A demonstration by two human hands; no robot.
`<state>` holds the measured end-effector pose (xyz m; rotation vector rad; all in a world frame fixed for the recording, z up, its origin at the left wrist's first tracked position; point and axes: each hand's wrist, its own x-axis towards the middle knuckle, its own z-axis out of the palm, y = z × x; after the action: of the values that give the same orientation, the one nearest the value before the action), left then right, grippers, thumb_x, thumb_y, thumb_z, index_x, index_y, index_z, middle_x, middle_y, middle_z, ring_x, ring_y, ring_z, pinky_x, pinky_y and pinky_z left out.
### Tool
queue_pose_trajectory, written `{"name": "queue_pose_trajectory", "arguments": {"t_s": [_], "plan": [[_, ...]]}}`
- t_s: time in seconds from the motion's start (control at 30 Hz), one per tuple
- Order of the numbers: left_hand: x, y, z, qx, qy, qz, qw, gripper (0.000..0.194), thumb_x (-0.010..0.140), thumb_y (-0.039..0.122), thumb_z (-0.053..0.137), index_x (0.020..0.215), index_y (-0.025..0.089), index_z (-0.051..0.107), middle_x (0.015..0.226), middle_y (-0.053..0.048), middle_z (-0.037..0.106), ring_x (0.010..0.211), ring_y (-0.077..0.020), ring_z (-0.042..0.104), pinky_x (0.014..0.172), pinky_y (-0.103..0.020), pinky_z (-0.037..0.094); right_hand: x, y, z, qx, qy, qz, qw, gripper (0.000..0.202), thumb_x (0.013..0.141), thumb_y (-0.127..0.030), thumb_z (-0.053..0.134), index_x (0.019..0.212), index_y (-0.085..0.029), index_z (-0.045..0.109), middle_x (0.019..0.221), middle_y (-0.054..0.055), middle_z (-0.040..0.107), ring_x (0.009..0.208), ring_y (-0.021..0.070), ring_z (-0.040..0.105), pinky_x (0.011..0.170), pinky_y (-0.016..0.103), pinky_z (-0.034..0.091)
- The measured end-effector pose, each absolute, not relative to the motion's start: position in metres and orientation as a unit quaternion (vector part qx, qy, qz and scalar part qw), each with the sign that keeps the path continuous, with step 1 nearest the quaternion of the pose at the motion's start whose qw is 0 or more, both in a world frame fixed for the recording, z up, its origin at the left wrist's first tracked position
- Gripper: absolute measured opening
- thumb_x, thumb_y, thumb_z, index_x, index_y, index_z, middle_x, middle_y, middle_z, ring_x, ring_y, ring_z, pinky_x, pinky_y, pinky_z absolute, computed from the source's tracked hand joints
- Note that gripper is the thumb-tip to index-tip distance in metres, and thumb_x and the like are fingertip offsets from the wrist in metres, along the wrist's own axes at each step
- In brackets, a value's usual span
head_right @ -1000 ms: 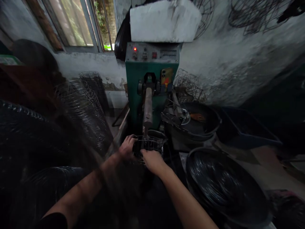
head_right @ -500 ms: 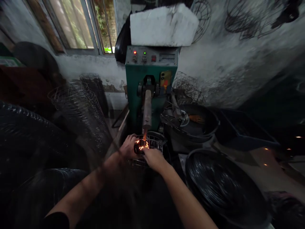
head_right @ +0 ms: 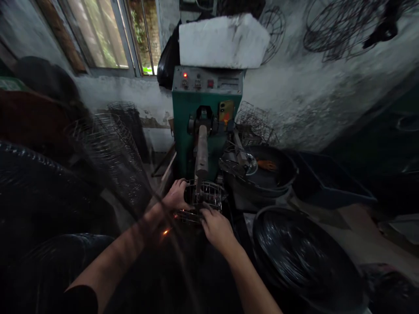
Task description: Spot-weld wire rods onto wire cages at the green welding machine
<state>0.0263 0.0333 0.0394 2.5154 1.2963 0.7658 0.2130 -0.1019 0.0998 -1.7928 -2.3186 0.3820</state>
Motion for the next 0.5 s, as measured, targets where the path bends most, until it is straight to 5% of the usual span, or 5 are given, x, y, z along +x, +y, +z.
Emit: {"name": "queue_pose_trajectory", "arguments": {"t_s": [0.5], "plan": [[0.029, 0.045, 0.050, 0.848, 0.457, 0.252, 0.095, 0.091, 0.038, 0.054, 0.090, 0.110, 0.013, 0.053, 0.119, -0.016, 0.053, 0.114, -0.0380, 0.050, 0.103, -0.051, 0.043, 0.227, -0.112, 0.077, -0.596, -0.775, 0.177, 0.115, 0.033, 0.091, -0.014, 0.048, 0.121, -0.014, 0.064, 0.139, 0.015, 0.056, 0.123, 0.0256, 0.058, 0.103, 0.038, 0.047]]}}
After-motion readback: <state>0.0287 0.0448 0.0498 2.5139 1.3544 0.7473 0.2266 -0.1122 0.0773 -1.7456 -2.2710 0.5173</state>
